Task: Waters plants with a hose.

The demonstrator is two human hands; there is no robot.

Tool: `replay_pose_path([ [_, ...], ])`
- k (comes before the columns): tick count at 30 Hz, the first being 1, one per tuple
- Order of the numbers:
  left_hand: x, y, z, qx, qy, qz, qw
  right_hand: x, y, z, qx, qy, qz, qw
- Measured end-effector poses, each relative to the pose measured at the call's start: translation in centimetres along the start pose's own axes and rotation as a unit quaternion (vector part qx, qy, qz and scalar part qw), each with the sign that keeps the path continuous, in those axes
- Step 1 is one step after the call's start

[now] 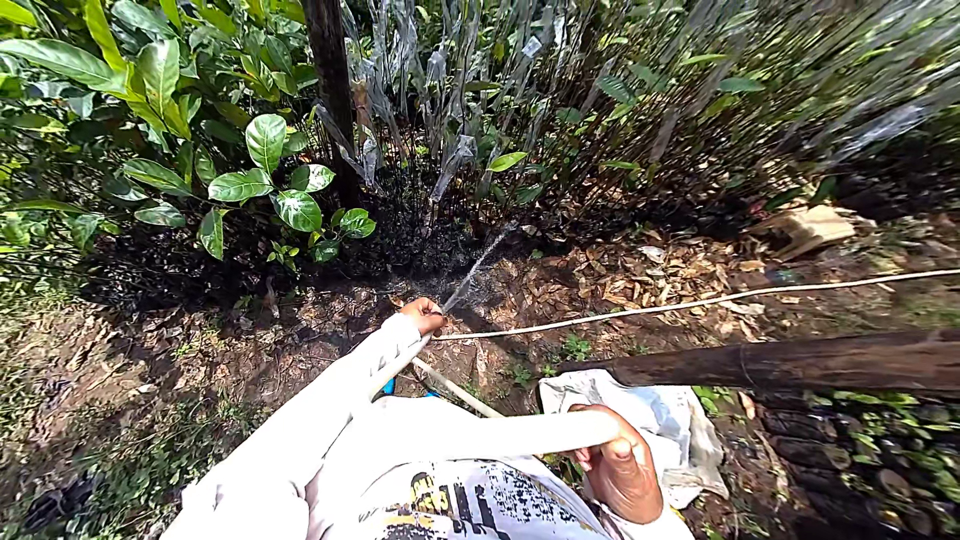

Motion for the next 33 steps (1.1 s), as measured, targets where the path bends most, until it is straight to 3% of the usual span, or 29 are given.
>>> replay_pose_path([
  [9, -6.3, 1.7, 1.1, -0.033, -0.074, -0.102, 0.992, 1.5, -1.0, -1.3, 0.017, -0.004, 0.044, 0.999],
  [18, -3.7, 0.0, -0.3, -0.003, -0.080, -0.084, 0.993, 0.6, -0.3, -0.1, -0.003, 0.005, 0.039, 0.999],
  [26, -4.0, -1.5, -2.3, 0.015, -0.067, -0.115, 0.991, -0.7, 0.9, 0.0, -0.010, 0.020, 0.002, 1.000],
  [33, -2.2, -2.2, -1.9, -0.003, -0.118, -0.063, 0.991, -1.0, 0.6, 0.1, -0.011, 0.010, -0.006, 1.000],
])
Point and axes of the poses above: each hand's wrist, its own y-axis away from the middle knuckle, its own x-axis out of the palm, z = x × y, the point moved 8 cm from there along -y, towards the middle knuckle, and after that the axes turned 2 degrees about -z, right-handed, at the moved point
